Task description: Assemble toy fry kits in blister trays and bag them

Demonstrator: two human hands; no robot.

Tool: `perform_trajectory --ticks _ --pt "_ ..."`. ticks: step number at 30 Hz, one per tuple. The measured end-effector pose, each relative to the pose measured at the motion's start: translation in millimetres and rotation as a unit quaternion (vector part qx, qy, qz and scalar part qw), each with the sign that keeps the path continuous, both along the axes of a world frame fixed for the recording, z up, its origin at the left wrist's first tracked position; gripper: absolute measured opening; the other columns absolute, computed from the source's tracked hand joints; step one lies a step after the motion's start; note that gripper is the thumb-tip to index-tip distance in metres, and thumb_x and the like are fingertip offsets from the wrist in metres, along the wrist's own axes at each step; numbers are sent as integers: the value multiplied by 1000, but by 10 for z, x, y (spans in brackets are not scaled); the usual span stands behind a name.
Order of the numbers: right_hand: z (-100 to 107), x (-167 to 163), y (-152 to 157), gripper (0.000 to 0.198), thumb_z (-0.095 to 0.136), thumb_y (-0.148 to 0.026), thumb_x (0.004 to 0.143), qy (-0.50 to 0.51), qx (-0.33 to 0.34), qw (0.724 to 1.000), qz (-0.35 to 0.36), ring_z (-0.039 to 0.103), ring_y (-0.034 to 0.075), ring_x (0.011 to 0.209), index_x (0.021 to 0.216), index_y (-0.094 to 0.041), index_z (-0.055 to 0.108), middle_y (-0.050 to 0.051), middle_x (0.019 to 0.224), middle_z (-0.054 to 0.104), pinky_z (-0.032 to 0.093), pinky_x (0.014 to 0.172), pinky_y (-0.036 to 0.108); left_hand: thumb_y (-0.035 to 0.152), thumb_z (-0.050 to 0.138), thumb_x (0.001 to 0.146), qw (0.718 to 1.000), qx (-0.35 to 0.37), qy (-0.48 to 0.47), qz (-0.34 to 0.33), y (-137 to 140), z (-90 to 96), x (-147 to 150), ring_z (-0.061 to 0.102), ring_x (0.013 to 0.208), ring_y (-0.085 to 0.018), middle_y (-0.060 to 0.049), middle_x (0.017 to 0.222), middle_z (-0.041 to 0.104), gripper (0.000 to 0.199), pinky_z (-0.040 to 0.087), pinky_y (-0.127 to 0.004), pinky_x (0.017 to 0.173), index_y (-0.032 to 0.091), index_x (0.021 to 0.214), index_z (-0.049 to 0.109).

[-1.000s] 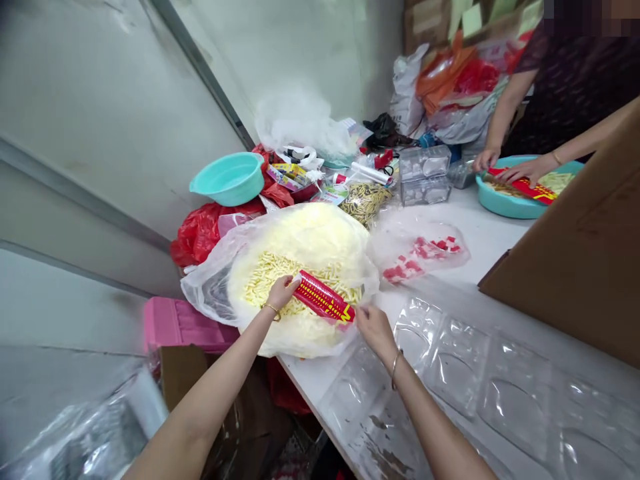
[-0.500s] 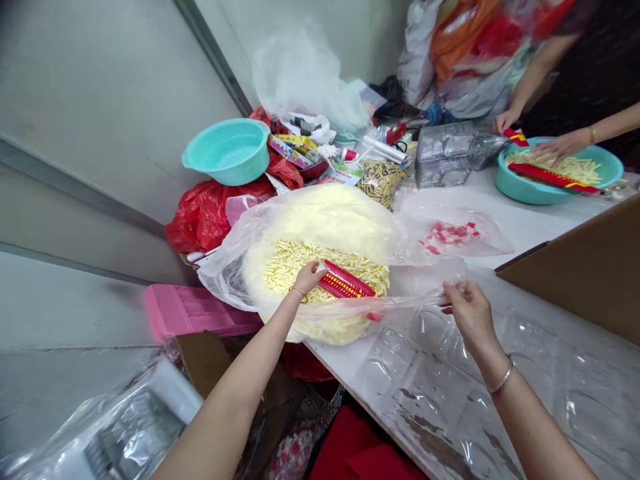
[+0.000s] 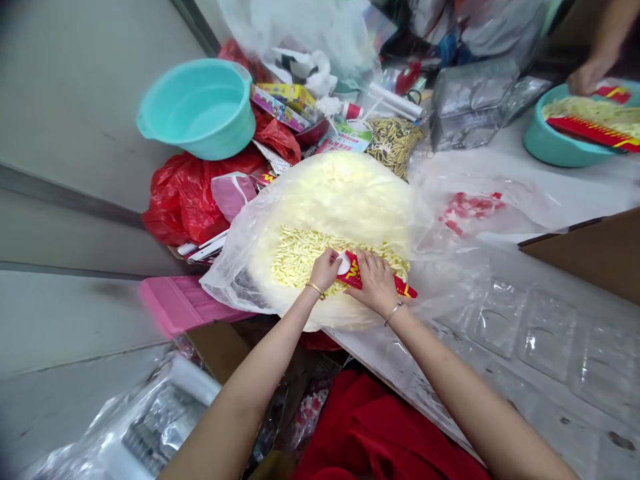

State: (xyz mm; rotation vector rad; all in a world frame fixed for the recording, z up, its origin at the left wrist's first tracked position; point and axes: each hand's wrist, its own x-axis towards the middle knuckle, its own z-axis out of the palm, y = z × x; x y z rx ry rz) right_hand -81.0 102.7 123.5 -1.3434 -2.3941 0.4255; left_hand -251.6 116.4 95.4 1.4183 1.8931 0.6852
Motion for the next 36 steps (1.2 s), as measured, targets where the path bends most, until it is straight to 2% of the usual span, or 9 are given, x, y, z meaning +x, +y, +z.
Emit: perform_trajectory --ticks 5,9,14,17,20,24,31,34,36 --pt "-134 -158 154 75 60 -45 79 -8 -17 1000 8 48 35 106 139 -11 32 19 114 55 37 91 48 24 52 84 999 12 -36 35 4 95 -167 55 67 -14 1 71 56 5 42 -25 65 20 86 53" --pt "-34 -242 177 84 62 -47 77 19 3 1000 3 40 38 118 143 -13 23 20 132 45 32 97 53 22 34 91 991 25 -56 119 -27 229 -355 57 72 -13 -2 78 57 15 45 -24 66 18 96 48" --pt "40 -352 277 67 58 -35 81 113 -61 990 55 51 33 108 138 -11 32 18 121 54 41 91 46 28 48 89 990 1 -132 -41 -129 473 -416 60 69 -12 0 79 62 14 48 -22 62 19 99 52" --pt "-10 -268 476 60 61 -39 77 122 -106 987 13 55 32 102 128 -12 43 17 113 58 45 87 45 17 43 90 992 10 75 -98 -113 607 -724 60 89 -18 -8 99 62 20 48 -30 78 18 106 55" --pt "-22 -131 698 72 64 -46 73 105 -112 987 -42 52 35 110 130 -9 42 20 121 54 42 93 48 3 43 82 928 -21 350 -127 -73 616 -1105 52 104 -26 -14 110 56 30 44 -37 88 15 106 56" --pt "68 -69 757 79 64 -44 74 129 -125 983 -43 46 34 120 137 -9 33 20 133 45 37 101 47 3 38 85 879 -50 446 -163 -67 456 -1313 49 105 -28 -17 111 52 29 43 -39 86 13 107 54" --pt "128 -65 -113 77 65 -48 76 185 -168 968 7 46 32 118 137 -16 32 17 128 48 39 100 48 13 49 83 943 -40 291 -157 -209 351 -1224 56 89 -19 -9 95 57 13 46 -30 79 17 91 58" --pt "40 -8 -430 74 63 -46 78 184 -182 966 5 46 32 119 139 -18 29 16 130 47 40 99 49 22 57 79 999 -36 16 0 -309 413 -1035 53 67 -12 -1 76 55 11 45 -24 63 17 89 58" --pt "-27 17 -511 73 64 -44 79 170 -177 969 -7 47 32 117 138 -18 30 16 129 48 42 97 50 27 64 73 974 -71 -197 89 -365 498 -872 49 58 -9 2 68 51 18 42 -21 56 16 86 57"
